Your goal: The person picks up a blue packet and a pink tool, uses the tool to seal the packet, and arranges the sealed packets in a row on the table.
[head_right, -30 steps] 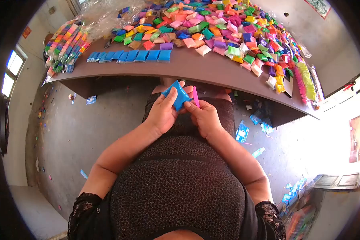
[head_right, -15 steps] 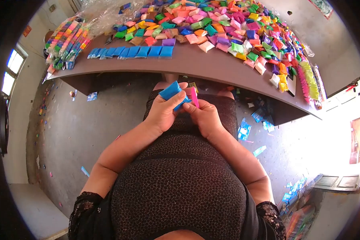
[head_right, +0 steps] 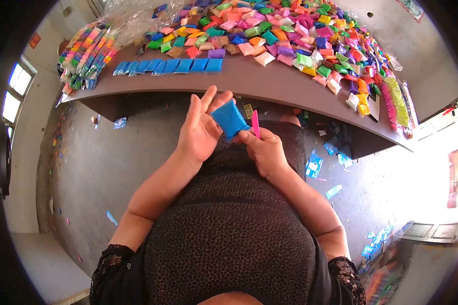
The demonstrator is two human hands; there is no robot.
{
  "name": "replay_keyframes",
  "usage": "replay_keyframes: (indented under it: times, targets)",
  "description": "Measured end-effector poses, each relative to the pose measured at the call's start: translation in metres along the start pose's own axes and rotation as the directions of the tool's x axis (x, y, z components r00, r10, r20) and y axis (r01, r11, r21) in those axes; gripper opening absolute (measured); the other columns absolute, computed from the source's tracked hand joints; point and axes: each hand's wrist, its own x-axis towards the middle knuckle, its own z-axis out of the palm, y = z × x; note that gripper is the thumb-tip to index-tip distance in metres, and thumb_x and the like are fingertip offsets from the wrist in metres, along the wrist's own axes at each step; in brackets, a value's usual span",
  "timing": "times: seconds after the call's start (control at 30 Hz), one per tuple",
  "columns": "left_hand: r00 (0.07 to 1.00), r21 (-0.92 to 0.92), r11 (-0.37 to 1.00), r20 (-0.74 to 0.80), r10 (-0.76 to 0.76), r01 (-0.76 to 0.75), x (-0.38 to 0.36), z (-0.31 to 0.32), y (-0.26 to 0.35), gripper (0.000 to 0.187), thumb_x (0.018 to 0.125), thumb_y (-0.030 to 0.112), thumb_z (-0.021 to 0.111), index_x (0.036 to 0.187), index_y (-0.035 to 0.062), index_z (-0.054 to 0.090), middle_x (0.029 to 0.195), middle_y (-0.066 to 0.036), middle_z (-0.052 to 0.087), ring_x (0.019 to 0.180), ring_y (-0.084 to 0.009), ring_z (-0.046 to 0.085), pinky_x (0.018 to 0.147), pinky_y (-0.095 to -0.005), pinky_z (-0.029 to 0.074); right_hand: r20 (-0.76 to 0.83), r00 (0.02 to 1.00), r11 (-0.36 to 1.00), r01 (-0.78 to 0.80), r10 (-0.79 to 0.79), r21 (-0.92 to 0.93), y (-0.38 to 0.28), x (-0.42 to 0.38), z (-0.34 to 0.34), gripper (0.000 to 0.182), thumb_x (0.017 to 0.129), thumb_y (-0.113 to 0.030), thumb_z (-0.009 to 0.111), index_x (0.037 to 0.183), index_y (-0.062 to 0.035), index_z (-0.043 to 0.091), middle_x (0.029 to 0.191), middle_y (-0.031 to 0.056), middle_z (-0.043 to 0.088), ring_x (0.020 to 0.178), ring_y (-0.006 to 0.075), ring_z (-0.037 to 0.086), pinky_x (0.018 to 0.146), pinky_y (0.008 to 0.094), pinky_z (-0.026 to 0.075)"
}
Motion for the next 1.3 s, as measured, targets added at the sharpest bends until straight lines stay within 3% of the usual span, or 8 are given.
replay_keyframes:
  times: [0.3, 0.4, 0.83, 0.93, 1.1, 1.2, 1.27, 1.3]
  targets:
    - [0.983, 0.448, 0.876, -0.114, -0.143, 0.179, -0.012, 0.003, -0.014, 0.039, 0.092, 0.017, 0.068, 0.126, 0.001, 0.055, 0.115, -0.012, 0.066, 0.103, -0.0225, 0.065, 0.086, -0.0371, 0.056, -0.202, 0.969, 0.963, 0.09, -0.144, -0.254, -0.02, 0.003, -0.02, 0.023, 0.098, -0.024, 0.061, 0.104, -0.0042, 0.07, 0.073, -0.0068, 0.054, 0.06, 0.0012, 0.042, 0.052, 0.0185, 0.031]
    - [0.916, 0.593, 0.725, -0.055, -0.398, 0.35, -0.019, 0.005, -0.025, 0.032, 0.094, 0.014, 0.064, 0.122, 0.0005, 0.058, 0.11, -0.013, 0.068, 0.097, -0.0239, 0.069, 0.08, -0.0363, 0.059, -0.117, 0.981, 0.966, 0.127, -0.157, -0.224, -0.043, -0.007, -0.017, 0.023, 0.094, -0.021, 0.066, 0.106, -0.0015, 0.069, 0.077, -0.0045, 0.059, 0.063, 0.0024, 0.048, 0.054, 0.0187, 0.036]
    - [0.801, 0.623, 0.592, -0.096, -0.591, 0.511, -0.02, 0.008, -0.031, 0.034, 0.093, 0.016, 0.065, 0.123, 0.0004, 0.057, 0.105, -0.014, 0.069, 0.091, -0.0225, 0.069, 0.08, -0.0352, 0.058, -0.176, 0.984, 0.996, 0.014, -0.029, -0.087, -0.054, 0.005, -0.044, 0.023, 0.088, -0.02, 0.073, 0.096, 0.0012, 0.071, 0.077, 0.0015, 0.063, 0.068, 0.0088, 0.056, 0.061, 0.0228, 0.045]
    - [0.802, 0.721, 0.513, -0.099, -0.589, 0.466, -0.019, 0.012, -0.031, 0.033, 0.093, 0.017, 0.066, 0.121, 0.0008, 0.058, 0.102, -0.012, 0.069, 0.086, -0.02, 0.069, 0.078, -0.0327, 0.058, 0.176, 0.964, 0.725, 0.268, -0.202, -0.635, -0.078, 0.001, -0.033, 0.021, 0.087, -0.018, 0.073, 0.096, 0.0009, 0.073, 0.083, 0.0008, 0.059, 0.078, 0.0123, 0.057, 0.07, 0.0271, 0.045]
    - [0.788, 0.839, 0.373, -0.103, -0.606, 0.397, -0.015, 0.022, -0.032, 0.031, 0.093, 0.019, 0.067, 0.118, 0.0011, 0.06, 0.099, -0.01, 0.07, 0.082, -0.0168, 0.068, 0.076, -0.0294, 0.057, 0.463, 0.88, 0.59, 0.432, -0.108, -0.682, -0.084, 0.01, -0.026, 0.022, 0.079, -0.016, 0.078, 0.091, 0.002, 0.073, 0.08, 0.0034, 0.06, 0.076, 0.0118, 0.057, 0.067, 0.0265, 0.045]
    - [0.756, 0.804, 0.389, -0.11, -0.645, 0.449, -0.013, 0.017, -0.034, 0.031, 0.093, 0.019, 0.067, 0.118, 0.0013, 0.06, 0.1, -0.01, 0.07, 0.081, -0.0162, 0.068, 0.076, -0.0291, 0.057, 0.433, 0.895, 0.615, 0.404, -0.11, -0.678, -0.076, 0.015, -0.025, 0.02, 0.082, -0.017, 0.076, 0.089, 0.0014, 0.073, 0.074, 0.0011, 0.059, 0.07, 0.012, 0.057, 0.065, 0.0279, 0.046]
    - [0.751, 0.811, 0.389, -0.092, -0.654, 0.438, -0.013, 0.015, -0.036, 0.031, 0.093, 0.019, 0.067, 0.118, 0.0012, 0.06, 0.1, -0.01, 0.07, 0.081, -0.0163, 0.068, 0.076, -0.0294, 0.057, -0.025, 0.996, 0.845, 0.061, -0.088, -0.532, -0.076, 0.02, -0.02, 0.022, 0.086, -0.021, 0.072, 0.09, 0.001, 0.073, 0.067, -0.0019, 0.056, 0.061, 0.0087, 0.052, 0.058, 0.0255, 0.041]
    - [0.751, 0.817, 0.394, -0.071, -0.657, 0.422, -0.013, 0.014, -0.037, 0.031, 0.093, 0.019, 0.066, 0.118, 0.001, 0.06, 0.101, -0.011, 0.07, 0.081, -0.0165, 0.068, 0.076, -0.0296, 0.057, -0.019, 0.99, 0.873, 0.116, -0.142, -0.473, -0.083, 0.022, -0.026, 0.026, 0.089, -0.024, 0.069, 0.094, 0.001, 0.072, 0.065, -0.0024, 0.057, 0.056, 0.0045, 0.045, 0.053, 0.0215, 0.034]
